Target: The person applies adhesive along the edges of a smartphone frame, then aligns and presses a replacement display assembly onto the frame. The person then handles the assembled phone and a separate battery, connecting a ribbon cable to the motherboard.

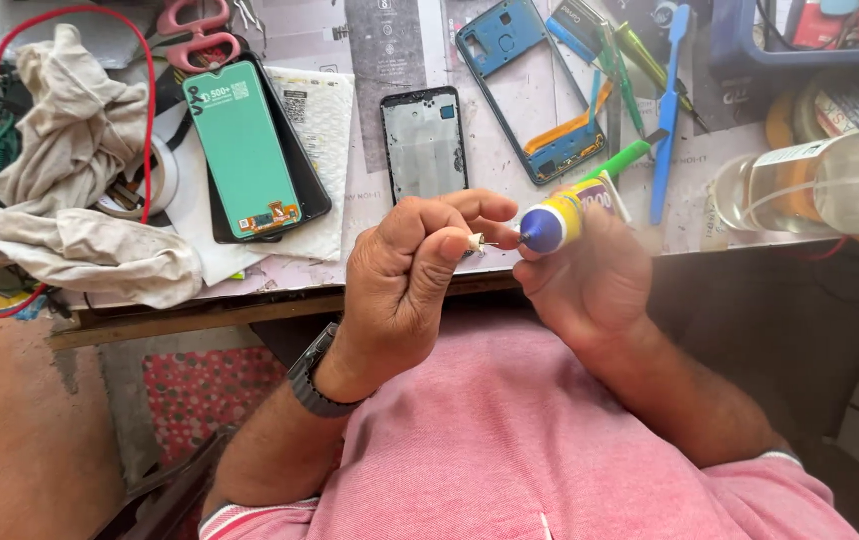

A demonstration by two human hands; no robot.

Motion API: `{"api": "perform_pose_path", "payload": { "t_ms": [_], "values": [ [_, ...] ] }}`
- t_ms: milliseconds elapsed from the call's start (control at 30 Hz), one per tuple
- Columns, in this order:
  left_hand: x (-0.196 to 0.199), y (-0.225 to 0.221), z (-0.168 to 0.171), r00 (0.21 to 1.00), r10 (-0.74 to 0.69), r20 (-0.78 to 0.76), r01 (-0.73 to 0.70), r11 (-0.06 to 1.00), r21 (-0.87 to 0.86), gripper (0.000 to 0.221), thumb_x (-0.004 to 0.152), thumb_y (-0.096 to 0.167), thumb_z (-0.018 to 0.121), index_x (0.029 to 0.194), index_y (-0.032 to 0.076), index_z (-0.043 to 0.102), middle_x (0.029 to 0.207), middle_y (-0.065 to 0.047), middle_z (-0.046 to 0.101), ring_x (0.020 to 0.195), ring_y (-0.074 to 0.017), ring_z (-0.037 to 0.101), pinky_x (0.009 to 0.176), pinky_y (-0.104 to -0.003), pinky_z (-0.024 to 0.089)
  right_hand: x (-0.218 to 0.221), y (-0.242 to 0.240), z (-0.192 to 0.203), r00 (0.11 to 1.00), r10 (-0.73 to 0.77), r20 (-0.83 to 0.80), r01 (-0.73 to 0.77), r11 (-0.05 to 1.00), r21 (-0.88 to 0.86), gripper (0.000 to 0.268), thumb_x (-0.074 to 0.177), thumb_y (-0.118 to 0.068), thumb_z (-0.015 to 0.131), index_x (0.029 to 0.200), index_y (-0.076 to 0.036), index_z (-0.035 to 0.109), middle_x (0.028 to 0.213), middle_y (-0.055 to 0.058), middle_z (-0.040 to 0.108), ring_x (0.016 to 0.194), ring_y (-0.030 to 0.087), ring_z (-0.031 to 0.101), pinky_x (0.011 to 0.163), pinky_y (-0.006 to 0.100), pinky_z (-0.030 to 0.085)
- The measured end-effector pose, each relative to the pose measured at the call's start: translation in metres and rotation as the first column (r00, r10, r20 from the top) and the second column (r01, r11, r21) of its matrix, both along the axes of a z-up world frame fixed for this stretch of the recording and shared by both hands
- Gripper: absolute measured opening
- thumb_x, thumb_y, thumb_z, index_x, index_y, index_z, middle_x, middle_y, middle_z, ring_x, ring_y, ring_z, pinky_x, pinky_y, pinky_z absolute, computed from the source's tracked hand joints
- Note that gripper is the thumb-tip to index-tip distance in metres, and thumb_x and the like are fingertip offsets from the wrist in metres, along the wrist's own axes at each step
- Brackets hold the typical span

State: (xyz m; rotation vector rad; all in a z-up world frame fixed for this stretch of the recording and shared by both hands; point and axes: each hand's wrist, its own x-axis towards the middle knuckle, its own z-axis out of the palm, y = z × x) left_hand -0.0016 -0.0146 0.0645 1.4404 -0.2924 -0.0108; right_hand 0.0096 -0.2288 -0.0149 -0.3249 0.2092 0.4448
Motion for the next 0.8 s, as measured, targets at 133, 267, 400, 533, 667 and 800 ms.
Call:
{"api": "perform_pose_path", "payload": {
  "t_ms": [133, 267, 400, 533, 667, 800],
  "values": [
    [0.001, -0.001, 0.0, 1.0, 0.002, 0.006, -0.002, 1.0, 0.015, 0.022, 0.118, 0.023, 0.051, 0.113, 0.002, 0.055, 0.122, -0.015, 0.073, 0.103, -0.0147, 0.074, 0.094, -0.026, 0.059, 0.004, 0.003, 0.002, 0.999, 0.037, -0.03, -0.037, 0.999, 0.026, 0.032, 0.11, -0.026, 0.055, 0.113, 0.004, 0.068, 0.101, 0.017, 0.074, 0.094, 0.027, 0.073, 0.079, 0.04, 0.063],
    [0.003, -0.002, 0.004, 1.0, -0.008, -0.004, 0.007, 1.0, -0.025, 0.02, 0.117, 0.021, 0.052, 0.114, 0.002, 0.056, 0.119, -0.014, 0.073, 0.102, -0.0146, 0.074, 0.094, -0.026, 0.06, 0.008, 0.007, 0.006, 0.998, 0.063, -0.012, -0.062, 0.998, 0.019, 0.028, 0.11, -0.022, 0.055, 0.109, 0.002, 0.068, 0.095, 0.015, 0.074, 0.093, 0.026, 0.073, 0.077, 0.037, 0.063],
    [0.004, -0.003, 0.005, 1.0, -0.007, 0.029, 0.006, 1.0, 0.028, 0.019, 0.117, 0.02, 0.052, 0.113, 0.002, 0.056, 0.119, -0.014, 0.074, 0.102, -0.0146, 0.075, 0.093, -0.026, 0.061, 0.007, 0.007, 0.006, 0.998, 0.033, -0.051, -0.034, 0.999, -0.01, 0.028, 0.108, -0.023, 0.056, 0.107, 0.002, 0.069, 0.094, 0.014, 0.074, 0.088, 0.024, 0.072, 0.075, 0.037, 0.063],
    [0.004, -0.004, 0.007, 1.0, 0.001, 0.022, -0.002, 0.998, 0.056, 0.02, 0.116, 0.019, 0.053, 0.111, 0.001, 0.057, 0.122, -0.014, 0.074, 0.102, -0.015, 0.075, 0.096, -0.028, 0.061, 0.006, 0.006, 0.005, 0.996, 0.007, -0.094, -0.01, 0.999, -0.037, 0.027, 0.106, -0.025, 0.059, 0.107, 0.0, 0.069, 0.094, 0.013, 0.075, 0.085, 0.022, 0.072, 0.073, 0.037, 0.063],
    [0.003, -0.005, 0.01, 1.0, -0.007, 0.03, 0.004, 0.996, 0.087, 0.02, 0.116, 0.02, 0.053, 0.111, 0.001, 0.057, 0.123, -0.014, 0.074, 0.108, -0.0164, 0.074, 0.098, -0.029, 0.061, 0.006, 0.004, 0.004, 0.998, 0.042, -0.054, -0.044, 0.998, -0.048, 0.027, 0.106, -0.025, 0.061, 0.106, 0.001, 0.069, 0.093, 0.013, 0.074, 0.092, 0.023, 0.073, 0.075, 0.033, 0.061],
    [0.004, -0.007, 0.011, 0.999, 0.001, 0.043, -0.005, 0.994, 0.11, 0.02, 0.116, 0.019, 0.053, 0.111, 0.001, 0.058, 0.123, -0.014, 0.074, 0.102, -0.0141, 0.074, 0.096, -0.028, 0.059, 0.005, 0.004, 0.003, 0.998, 0.02, -0.063, -0.022, 0.999, -0.043, 0.027, 0.104, -0.027, 0.064, 0.11, 0.0, 0.068, 0.096, 0.013, 0.074, 0.093, 0.026, 0.072, 0.078, 0.036, 0.061]
  ]
}}
